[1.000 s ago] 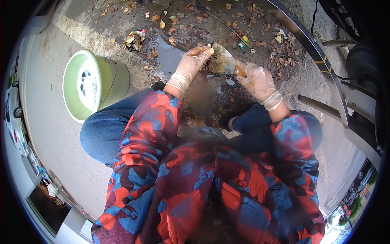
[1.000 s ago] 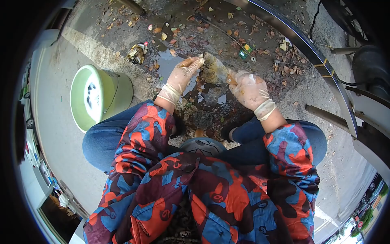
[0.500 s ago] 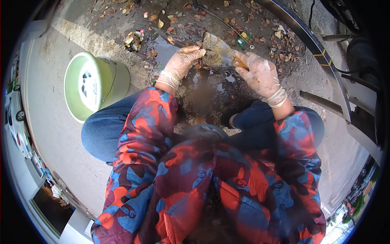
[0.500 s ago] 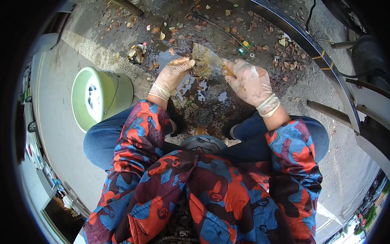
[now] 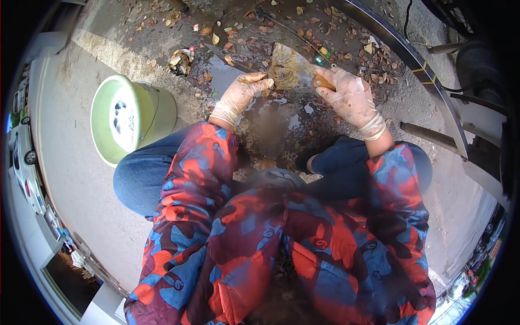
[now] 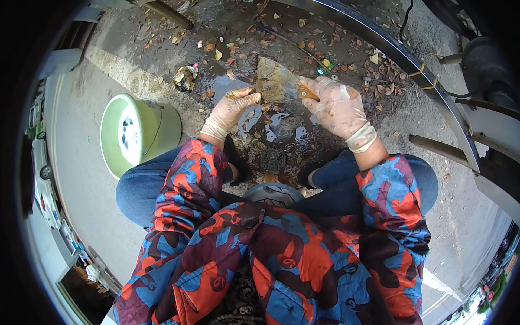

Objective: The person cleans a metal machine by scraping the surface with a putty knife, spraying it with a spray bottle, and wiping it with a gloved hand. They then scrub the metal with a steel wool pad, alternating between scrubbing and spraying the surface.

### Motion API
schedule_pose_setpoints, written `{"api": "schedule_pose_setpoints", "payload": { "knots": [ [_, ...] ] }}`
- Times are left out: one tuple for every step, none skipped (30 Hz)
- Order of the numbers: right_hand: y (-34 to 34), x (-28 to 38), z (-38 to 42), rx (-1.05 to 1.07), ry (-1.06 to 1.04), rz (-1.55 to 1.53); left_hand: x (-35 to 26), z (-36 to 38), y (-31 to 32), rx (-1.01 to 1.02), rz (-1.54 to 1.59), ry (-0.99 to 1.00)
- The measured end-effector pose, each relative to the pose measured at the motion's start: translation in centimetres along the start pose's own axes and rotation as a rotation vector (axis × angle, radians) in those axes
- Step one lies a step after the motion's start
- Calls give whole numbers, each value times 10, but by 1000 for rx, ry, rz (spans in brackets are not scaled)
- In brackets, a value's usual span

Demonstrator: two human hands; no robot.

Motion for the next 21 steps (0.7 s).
{"api": "schedule_pose_setpoints", "payload": {
  "knots": [
    [0, 0, 0, -2, 0, 0, -2, 1, -1, -19, -1, 10],
    [0, -1, 0, 8, 19, -11, -3, 2, -1, -20, -2, 12],
    [1, -4, -2, 18, 37, -22, -4, 1, 1, 6, 0, 8],
    [2, -5, -2, 16, 36, -22, -9, 2, 4, 33, 3, 5],
    [2, -7, -2, -11, 29, 4, -14, 3, 6, 33, 1, 7],
    [1, -8, -2, -38, 22, 30, -21, 4, 10, 42, 45, 46],
    [0, -10, -4, -37, 19, 28, -27, 5, 12, 50, 87, 81],
    [-6, -15, -7, -102, 64, 60, -21, 3, 11, 46, 84, 83],
    [-13, -21, -10, -166, 105, 91, -2, 3, 4, -24, 142, 13],
    [-14, -30, -13, -161, 141, 61, 15, 2, -6, -98, 198, -54],
    [-14, -39, -15, -155, 177, 28, 23, -3, -14, -113, 191, -49],
    [-12, -46, -14, -126, 205, -41, 38, -7, -37, -250, -24, -169],
    [-8, -49, -13, -99, 228, -110, 52, -9, -65, -389, -239, -287],
    [-5, -44, -13, -99, 204, -123, 57, -13, -84, -468, -258, -185],
    [2, -44, -12, -39, 260, -107, 68, -16, -105, -493, -265, -181],
    [10, -45, -10, 24, 319, -87, 68, -15, -126, -585, -290, -155],
    [13, -42, -8, 30, 304, -91, 74, -16, -144, -671, -312, -132],
    [17, -40, -7, 56, 300, -50, 113, -30, -184, -707, -491, -127],
    [20, -40, -6, 81, 299, -6, 120, -33, -206, -711, -649, -159],
    [23, -41, -6, 85, 289, -3, 113, -35, -222, -744, -744, -124],
    [27, -43, -7, 90, 292, 16, 107, -36, -238, -776, -841, -89]
  ]
}}
Point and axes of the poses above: each hand's wrist, its own z-axis away from the middle knuckle, its own y-axis out of the palm, x = y × z, the point moved 8 cm from there along -z, towards the middle knuckle, and after that the axes turned 8 degrees about y, right-handed, at the moved point
